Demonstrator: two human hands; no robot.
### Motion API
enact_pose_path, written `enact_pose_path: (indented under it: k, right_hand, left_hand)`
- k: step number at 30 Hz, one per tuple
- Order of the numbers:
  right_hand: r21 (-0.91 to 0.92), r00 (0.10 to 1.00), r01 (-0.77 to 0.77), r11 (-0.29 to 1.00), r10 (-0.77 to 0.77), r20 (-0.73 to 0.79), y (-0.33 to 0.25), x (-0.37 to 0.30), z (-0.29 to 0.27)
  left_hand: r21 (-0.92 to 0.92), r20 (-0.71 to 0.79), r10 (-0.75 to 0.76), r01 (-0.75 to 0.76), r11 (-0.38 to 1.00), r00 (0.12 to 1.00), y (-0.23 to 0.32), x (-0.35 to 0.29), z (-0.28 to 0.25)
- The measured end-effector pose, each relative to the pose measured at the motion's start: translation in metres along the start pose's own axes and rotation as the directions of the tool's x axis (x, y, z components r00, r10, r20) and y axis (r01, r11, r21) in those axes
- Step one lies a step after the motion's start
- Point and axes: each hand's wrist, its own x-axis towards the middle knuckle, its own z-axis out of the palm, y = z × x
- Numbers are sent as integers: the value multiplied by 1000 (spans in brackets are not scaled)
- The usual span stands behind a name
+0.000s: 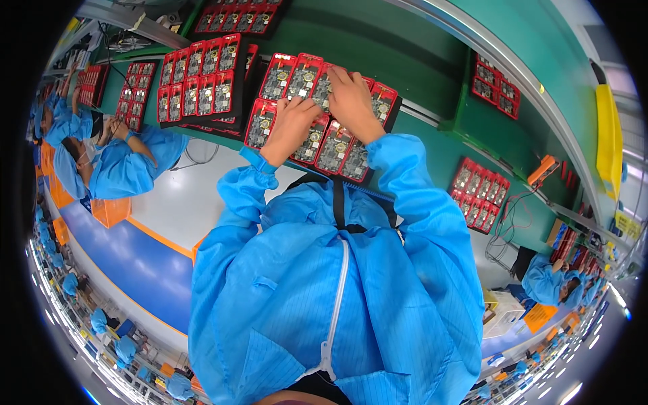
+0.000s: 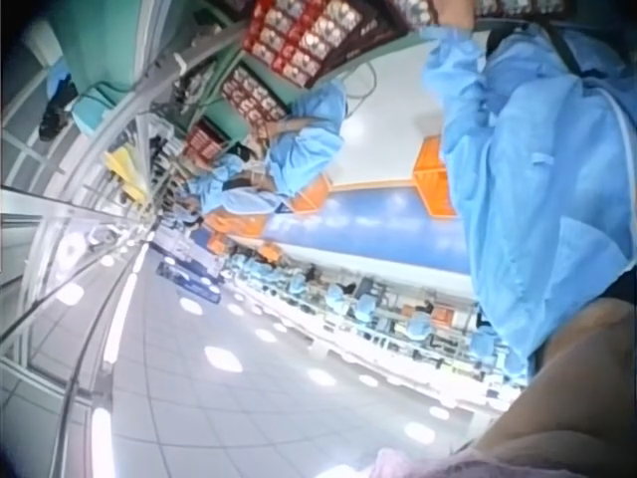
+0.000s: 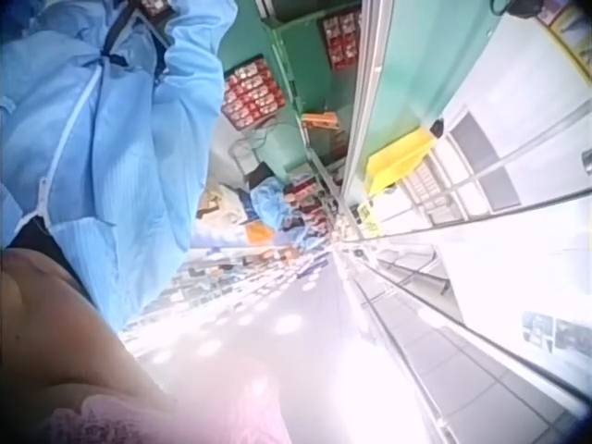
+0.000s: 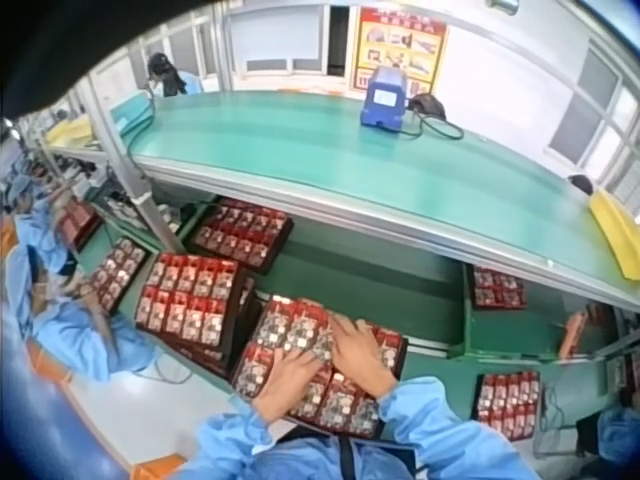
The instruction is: The person assembles electronic components onto circuit boards by hand, taking components from red trays and placing them onto circuit boards on a conveyor belt.
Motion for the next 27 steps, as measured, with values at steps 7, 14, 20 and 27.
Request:
enact_pose_path:
  k: [7,14,20,27]
  right_hand:
    - [-61,1000,26,998,-25,16,-2,1,-3]
    - [-59,998,53,997,-50,47,-1,2,-8]
    - [-133,985,158,978,-148,87,4,6,-13]
    - [-21,993,69,997,-67,99,11,2,-13]
  left_hand:
    - [18,7,6,-6,1000,1000,0,1,2]
    - [39,-71,-88,91,995,994,1,2,6]
    - [66,-79,-103,108,992,992,1,1,8]
    - [8,-99,-136,138,990,986,2,-7,13]
